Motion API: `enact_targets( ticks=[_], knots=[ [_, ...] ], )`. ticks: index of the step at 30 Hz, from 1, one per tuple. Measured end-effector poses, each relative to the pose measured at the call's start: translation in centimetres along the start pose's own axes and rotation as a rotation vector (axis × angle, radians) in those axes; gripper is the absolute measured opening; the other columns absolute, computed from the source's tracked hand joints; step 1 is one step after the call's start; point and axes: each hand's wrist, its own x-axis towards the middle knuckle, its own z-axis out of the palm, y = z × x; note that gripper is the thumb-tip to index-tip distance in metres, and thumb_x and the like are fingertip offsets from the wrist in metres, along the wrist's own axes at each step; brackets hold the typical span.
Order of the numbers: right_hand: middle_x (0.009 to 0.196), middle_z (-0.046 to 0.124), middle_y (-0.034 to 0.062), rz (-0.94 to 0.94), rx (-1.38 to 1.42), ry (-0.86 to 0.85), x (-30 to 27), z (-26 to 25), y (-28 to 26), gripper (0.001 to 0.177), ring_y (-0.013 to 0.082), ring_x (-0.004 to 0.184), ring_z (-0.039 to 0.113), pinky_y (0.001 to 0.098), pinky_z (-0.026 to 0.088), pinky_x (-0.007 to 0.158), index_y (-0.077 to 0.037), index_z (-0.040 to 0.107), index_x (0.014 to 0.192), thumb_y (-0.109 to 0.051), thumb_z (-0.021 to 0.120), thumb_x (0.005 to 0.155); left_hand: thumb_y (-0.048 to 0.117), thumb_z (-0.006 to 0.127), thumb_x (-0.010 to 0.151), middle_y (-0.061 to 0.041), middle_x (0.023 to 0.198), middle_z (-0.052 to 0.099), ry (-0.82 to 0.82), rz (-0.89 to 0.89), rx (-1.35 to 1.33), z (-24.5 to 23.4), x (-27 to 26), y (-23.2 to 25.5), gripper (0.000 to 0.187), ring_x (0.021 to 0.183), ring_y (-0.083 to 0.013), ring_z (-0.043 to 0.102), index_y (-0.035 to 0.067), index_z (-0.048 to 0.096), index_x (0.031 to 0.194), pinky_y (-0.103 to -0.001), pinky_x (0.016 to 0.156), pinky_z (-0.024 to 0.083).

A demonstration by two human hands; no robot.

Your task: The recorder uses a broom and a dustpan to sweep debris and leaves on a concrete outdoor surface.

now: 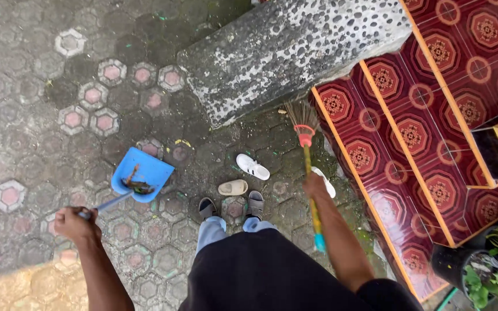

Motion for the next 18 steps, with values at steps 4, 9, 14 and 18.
enact_targets(
  ticks=[4,9,14,18],
  knots=[
    [0.102,0.074,0.0272,0.081,0.099,-0.11,-1.8,3.5,-6.2,0.032,0.0395,0.098,0.074,0.0476,0.061,0.082,0.0,0.074,0.103,-0.02,0.072,0.079,0.002,0.05,0.099,-0.009,0.081,0.058,-0.051,0.002,0.065,-0.9,1.9,-0.2,0.009,0.069,-0.0167,0.056,0.009,0.049,0.095,-0.037,0.06,0.056],
    [0.079,0.071,0.0181,-0.223,0.268,-0.214,-14.6,1.0,-9.4,0.034,0.029,0.07,0.074,0.043,0.058,0.067,0.0,0.07,0.111,-0.025,0.066,0.088,0.002,0.05,0.099,-0.009,0.081,0.058,-0.067,-0.074,-0.006,-1.2,4.3,-0.7,0.01,0.069,-0.0168,0.057,0.011,0.049,0.095,-0.038,0.058,0.056],
    [0.062,0.064,0.0167,-0.12,0.415,-0.266,-23.7,-3.7,-8.9,0.053,0.0221,0.051,0.064,0.0421,0.053,0.054,-0.011,0.058,0.14,-0.019,0.059,0.088,0.004,0.05,0.101,-0.008,0.084,0.06,-0.129,-0.063,0.073,-0.2,7.0,-0.3,0.008,0.073,-0.017,0.06,0.01,0.051,0.095,-0.043,0.063,0.062],
    [0.067,0.07,0.0151,0.012,0.326,-0.306,-23.7,-5.6,-8.5,0.047,0.0224,0.052,0.066,0.0423,0.056,0.055,-0.009,0.061,0.14,-0.027,0.049,0.098,0.006,0.051,0.099,-0.006,0.082,0.059,-0.145,-0.101,0.059,1.3,8.2,1.1,0.009,0.073,-0.0151,0.061,0.012,0.052,0.093,-0.043,0.063,0.063]
  ],
)
